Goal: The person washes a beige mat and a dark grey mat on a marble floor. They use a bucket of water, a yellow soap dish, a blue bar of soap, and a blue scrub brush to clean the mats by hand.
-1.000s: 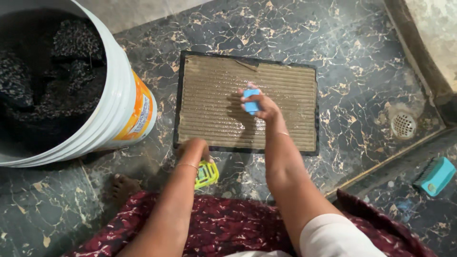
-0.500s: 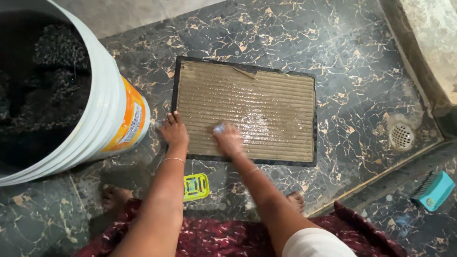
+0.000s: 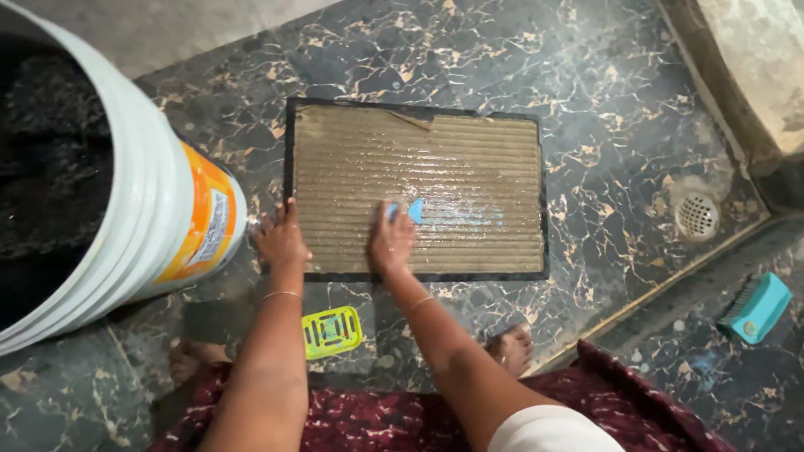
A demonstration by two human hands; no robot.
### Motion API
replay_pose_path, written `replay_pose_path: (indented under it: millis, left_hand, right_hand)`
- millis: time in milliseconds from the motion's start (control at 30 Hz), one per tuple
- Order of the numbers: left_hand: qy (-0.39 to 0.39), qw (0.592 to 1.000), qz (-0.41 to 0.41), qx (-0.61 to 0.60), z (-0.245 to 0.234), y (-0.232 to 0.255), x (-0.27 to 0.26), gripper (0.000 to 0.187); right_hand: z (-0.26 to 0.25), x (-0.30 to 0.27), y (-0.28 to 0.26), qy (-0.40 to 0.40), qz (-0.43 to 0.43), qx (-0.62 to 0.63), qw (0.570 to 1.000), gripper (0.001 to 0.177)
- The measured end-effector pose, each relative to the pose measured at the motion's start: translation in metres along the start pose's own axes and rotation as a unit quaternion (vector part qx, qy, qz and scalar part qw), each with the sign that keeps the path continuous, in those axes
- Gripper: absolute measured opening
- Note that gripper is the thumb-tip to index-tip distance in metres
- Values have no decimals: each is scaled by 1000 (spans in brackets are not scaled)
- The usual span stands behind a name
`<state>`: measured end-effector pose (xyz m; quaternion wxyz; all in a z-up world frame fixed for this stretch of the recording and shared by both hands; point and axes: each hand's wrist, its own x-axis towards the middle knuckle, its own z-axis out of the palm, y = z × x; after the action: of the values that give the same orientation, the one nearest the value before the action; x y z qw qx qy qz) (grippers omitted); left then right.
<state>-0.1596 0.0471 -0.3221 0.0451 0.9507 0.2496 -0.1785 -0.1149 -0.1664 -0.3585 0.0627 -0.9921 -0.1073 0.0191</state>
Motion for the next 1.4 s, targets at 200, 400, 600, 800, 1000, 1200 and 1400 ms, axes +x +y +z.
replay_pose_path:
  millis: [200,400,600,800,1000,1200,1400]
  left_hand:
    - [-6,1000,1,-1,14,-3,3,104]
    - [75,996,-44,36,55,29,22,71]
    - [-58,997,24,42,29,99,6,43]
    - [-319,893,167,271,112,106,-48,36]
    - [-317,875,241,275,163,124,-69,31]
    - [-178,954,236,-50,63,121,-23,29]
    - [-222,917,-16,-331,-20,121,10,28]
  right_hand:
    - [-38,13,34,-91,-6,-2,996,51]
    - [-24,29,95,-26,137,101,985,59]
    - [-3,52,96,-78,217,128,965,72]
    - [-33,46,95,-88,250,245,933,78]
    - [-36,48,72,-86,208,140,964,85]
    - [-36,61,80,-93,236,163,954,91]
    - [-45,70,81,-175,269,137,937,107]
